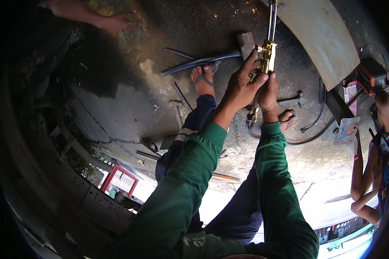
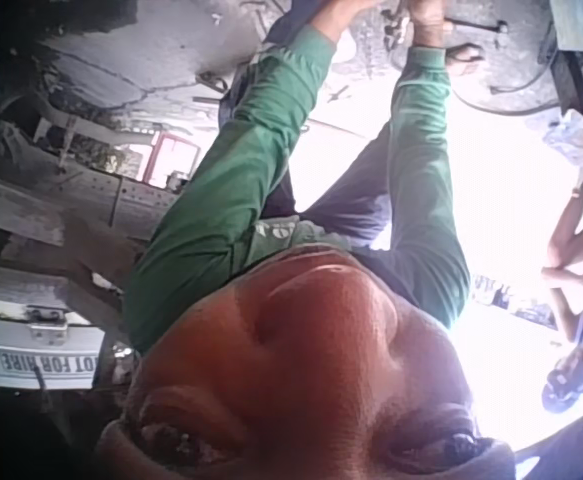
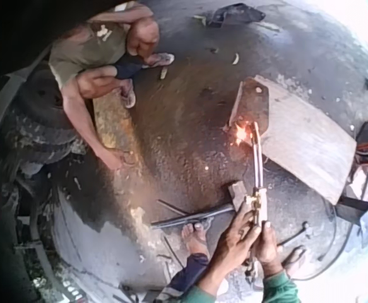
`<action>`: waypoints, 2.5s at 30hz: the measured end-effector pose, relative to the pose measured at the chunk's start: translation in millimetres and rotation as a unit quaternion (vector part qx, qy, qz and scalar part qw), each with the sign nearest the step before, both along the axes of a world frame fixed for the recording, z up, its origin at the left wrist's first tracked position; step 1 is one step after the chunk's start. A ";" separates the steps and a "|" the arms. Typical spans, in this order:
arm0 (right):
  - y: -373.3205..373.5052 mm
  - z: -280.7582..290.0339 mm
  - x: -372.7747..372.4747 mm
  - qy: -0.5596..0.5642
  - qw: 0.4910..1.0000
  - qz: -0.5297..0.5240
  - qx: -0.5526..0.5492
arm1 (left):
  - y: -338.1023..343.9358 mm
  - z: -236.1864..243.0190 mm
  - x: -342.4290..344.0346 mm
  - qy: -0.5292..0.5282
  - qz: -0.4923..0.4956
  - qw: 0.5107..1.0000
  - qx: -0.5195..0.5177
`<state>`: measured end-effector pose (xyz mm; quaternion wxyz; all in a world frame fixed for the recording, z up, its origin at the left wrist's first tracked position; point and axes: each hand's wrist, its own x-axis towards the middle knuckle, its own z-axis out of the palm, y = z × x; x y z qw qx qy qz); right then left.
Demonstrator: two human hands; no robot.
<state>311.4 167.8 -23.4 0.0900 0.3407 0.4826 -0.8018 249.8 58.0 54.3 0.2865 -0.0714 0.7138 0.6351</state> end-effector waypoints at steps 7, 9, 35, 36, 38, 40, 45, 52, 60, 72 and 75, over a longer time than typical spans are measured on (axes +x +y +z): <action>-0.4 1.7 1.2 0.004 1.000 0.012 0.013 | 0.2 3.3 -2.5 -0.024 0.005 1.000 -0.004; -0.3 1.2 2.0 0.007 1.000 0.015 0.017 | -0.3 3.6 -2.2 -0.030 0.007 1.000 -0.001; 1.6 7.1 -1.5 0.000 1.000 0.023 0.019 | 1.1 -4.1 -3.6 -0.006 0.023 1.000 -0.010; 1.3 8.7 -2.5 0.001 1.000 0.022 0.022 | 1.3 -4.2 -3.4 -0.007 0.025 1.000 -0.004; 1.3 11.0 -3.6 0.005 0.999 0.024 0.027 | 2.3 -2.1 -4.2 -0.008 0.028 1.000 0.007; 2.5 13.2 -4.1 0.006 0.999 0.032 0.032 | 2.7 1.4 -7.4 -0.012 0.025 1.000 -0.001; 7.2 17.2 -3.8 -0.023 0.998 0.051 0.025 | 2.6 1.7 -7.9 -0.032 0.034 0.999 -0.001; 10.1 15.7 1.0 -0.039 0.998 0.037 0.029 | 7.1 -3.0 -6.3 0.001 0.058 0.998 0.026; 14.2 20.0 -1.4 -0.041 0.998 0.049 0.023 | 6.6 1.6 -9.5 -0.027 0.048 0.998 0.016; 14.8 20.9 -5.2 -0.028 0.998 0.058 0.022 | 5.6 0.1 -12.4 -0.027 0.054 0.998 0.036; 15.8 19.2 -4.3 -0.021 0.998 0.061 0.022 | 5.7 0.9 -12.6 -0.026 0.056 0.998 0.029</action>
